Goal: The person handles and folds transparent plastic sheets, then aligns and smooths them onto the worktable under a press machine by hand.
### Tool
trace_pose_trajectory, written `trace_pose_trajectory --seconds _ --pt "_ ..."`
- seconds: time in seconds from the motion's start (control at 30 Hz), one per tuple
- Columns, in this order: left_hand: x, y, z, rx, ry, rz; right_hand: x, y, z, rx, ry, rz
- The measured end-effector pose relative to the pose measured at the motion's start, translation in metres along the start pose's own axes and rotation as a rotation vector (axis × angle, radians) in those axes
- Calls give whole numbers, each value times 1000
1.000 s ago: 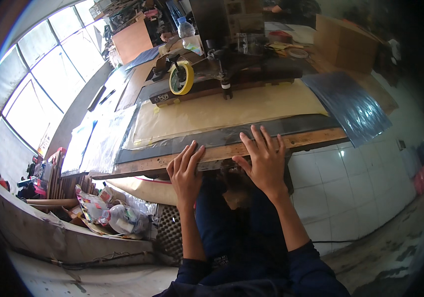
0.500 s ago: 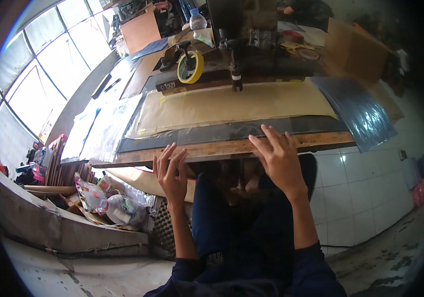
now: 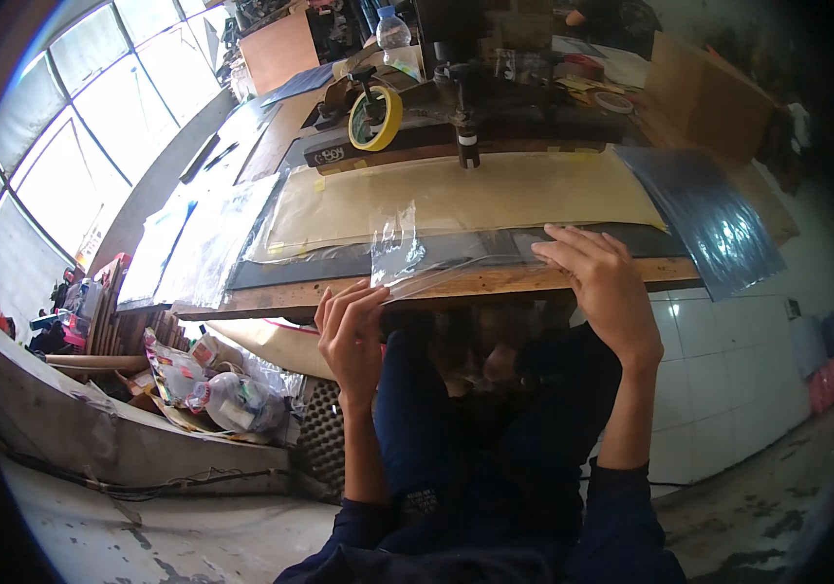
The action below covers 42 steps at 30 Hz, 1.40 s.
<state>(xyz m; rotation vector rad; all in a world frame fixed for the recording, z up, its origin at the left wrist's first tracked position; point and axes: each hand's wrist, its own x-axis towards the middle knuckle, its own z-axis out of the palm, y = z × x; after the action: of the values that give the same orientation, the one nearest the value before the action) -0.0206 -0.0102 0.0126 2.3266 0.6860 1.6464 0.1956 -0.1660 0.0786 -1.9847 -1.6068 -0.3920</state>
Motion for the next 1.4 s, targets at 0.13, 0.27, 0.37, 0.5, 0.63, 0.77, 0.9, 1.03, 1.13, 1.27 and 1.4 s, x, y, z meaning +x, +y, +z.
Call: trace_pose_trajectory --seconds 0.13,0.27,0.37,0.5,0.63,0.77,0.9,1.03,1.13,1.27,1.4 --pt "-2 11 -5 -3 -23 28 -5 5 -10 31 11 -15" --pt "-7 19 -15 55 -96 77 -15 5 -9 78 -3 34" --pt "-7 23 -21 72 -122 93 -19 3 -10 71 -3 50" --pt "-9 28 -25 82 -132 96 -21 2 -15 44 16 36" --pt "-3 32 -43 25 -62 66 -26 -9 -38 125 -26 -82" --pt "0 23 -73 -115 -176 -11 -30 -16 -62 384 -306 -258" --pt "-2 7 -83 -219 -319 -70 -2 8 -48 697 -418 -150" --pt "2 4 -87 -232 -376 -75 37 68 7 136 -64 128" --pt "14 0 -81 -251 -507 -35 36 110 36 -10 -7 11" --pt "45 -22 -56 -45 -514 -197 41 92 33 172 -130 168" --pt "69 -60 15 298 -448 -102 48 86 34 333 -175 215"
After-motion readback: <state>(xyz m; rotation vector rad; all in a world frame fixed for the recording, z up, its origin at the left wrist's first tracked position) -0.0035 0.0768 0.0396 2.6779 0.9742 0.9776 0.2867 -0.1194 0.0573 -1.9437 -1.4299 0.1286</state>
